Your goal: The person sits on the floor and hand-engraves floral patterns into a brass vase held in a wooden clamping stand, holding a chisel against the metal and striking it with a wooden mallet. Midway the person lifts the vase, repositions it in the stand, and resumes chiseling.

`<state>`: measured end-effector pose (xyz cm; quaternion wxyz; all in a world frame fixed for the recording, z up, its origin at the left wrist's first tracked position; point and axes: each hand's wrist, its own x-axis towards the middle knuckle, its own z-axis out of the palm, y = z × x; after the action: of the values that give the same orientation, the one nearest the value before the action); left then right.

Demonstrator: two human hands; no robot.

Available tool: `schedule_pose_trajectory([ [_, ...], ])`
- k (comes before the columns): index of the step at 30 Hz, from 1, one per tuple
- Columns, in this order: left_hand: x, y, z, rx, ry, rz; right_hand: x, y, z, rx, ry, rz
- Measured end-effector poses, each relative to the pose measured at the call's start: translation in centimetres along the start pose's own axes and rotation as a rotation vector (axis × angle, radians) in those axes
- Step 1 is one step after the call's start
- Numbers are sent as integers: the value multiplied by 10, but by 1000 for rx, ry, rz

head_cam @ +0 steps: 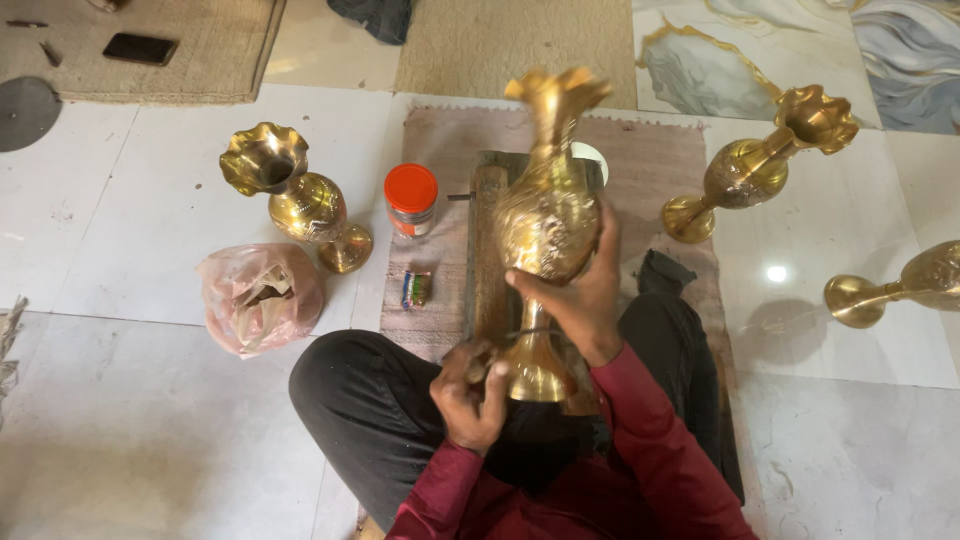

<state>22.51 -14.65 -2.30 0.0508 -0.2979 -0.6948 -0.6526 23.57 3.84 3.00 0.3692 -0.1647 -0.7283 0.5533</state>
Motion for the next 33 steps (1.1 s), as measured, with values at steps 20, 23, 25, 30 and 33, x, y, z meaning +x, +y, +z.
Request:
schedule_pose_trajectory([
  [20,8,-6,10,68,0,-325,-79,5,-8,-366,244,-540],
  [23,2,-18,10,109,24,-74,-89,16,-17,-353,262,-552],
  [25,5,-28,8,80,-8,-15,-89,23,-19,-331,258,-557],
  [30,3,-28,13,-83,48,-611,-75,21,-19,-288,249,-545],
  [33,4,-30,15,-127,142,-586,-55,11,-13,-248,229,-505],
])
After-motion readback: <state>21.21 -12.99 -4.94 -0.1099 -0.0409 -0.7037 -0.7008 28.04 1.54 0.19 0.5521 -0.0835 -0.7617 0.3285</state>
